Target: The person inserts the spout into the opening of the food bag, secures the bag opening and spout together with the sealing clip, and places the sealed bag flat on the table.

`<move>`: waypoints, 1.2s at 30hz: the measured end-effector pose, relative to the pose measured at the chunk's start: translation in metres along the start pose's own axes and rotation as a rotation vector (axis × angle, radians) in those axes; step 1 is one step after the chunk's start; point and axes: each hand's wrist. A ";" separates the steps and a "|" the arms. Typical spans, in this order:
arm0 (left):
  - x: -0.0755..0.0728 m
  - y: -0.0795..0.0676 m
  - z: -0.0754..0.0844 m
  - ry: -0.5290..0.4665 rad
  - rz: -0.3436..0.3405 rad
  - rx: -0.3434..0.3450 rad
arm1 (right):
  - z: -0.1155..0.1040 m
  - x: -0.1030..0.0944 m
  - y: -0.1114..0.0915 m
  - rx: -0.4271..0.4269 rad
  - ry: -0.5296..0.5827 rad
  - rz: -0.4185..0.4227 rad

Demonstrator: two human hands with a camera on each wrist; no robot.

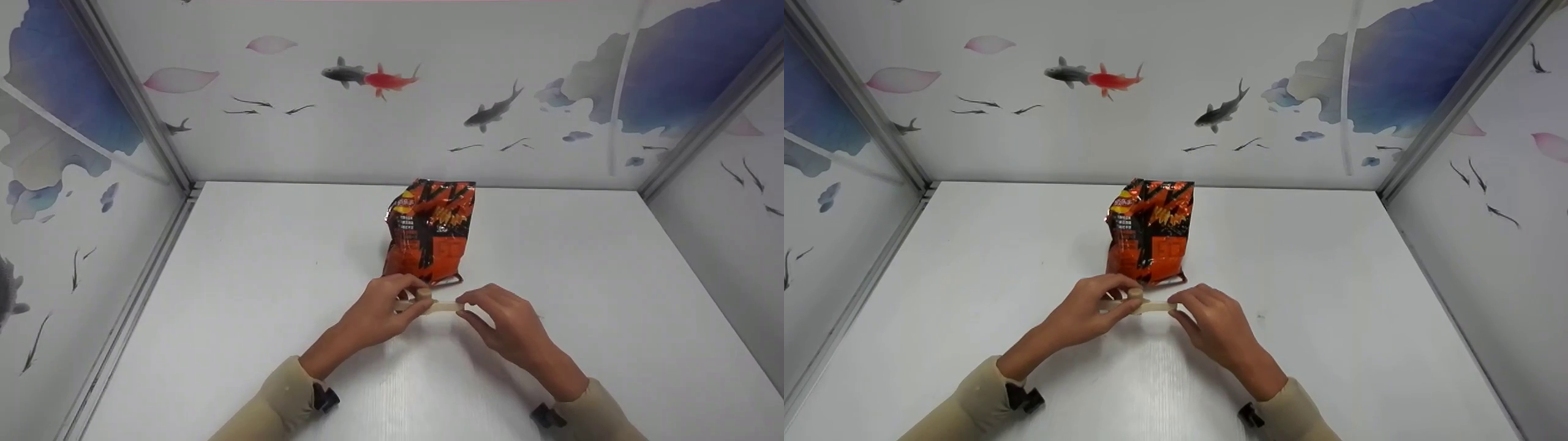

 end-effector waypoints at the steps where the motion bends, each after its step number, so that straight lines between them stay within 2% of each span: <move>1: 0.000 0.001 0.000 -0.014 -0.005 -0.002 | 0.000 0.000 0.000 0.003 0.004 0.003; 10: 0.003 0.001 0.001 -0.065 -0.036 0.021 | 0.001 0.005 -0.002 0.088 0.121 0.040; 16: 0.005 0.000 0.002 -0.043 -0.031 0.033 | 0.000 0.007 -0.001 0.126 0.128 0.057; 26: 0.008 -0.001 0.000 -0.029 -0.020 0.039 | -0.001 0.009 0.001 0.121 0.194 0.070; 36: 0.012 -0.004 -0.001 0.005 0.006 0.014 | -0.003 0.009 0.003 0.110 0.215 0.063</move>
Point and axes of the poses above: each hand's wrist, its own y-axis towards the middle knuckle, its own x-axis out of the palm, z = x × y, and after that the axes turned 10 degrees about -x, right-handed
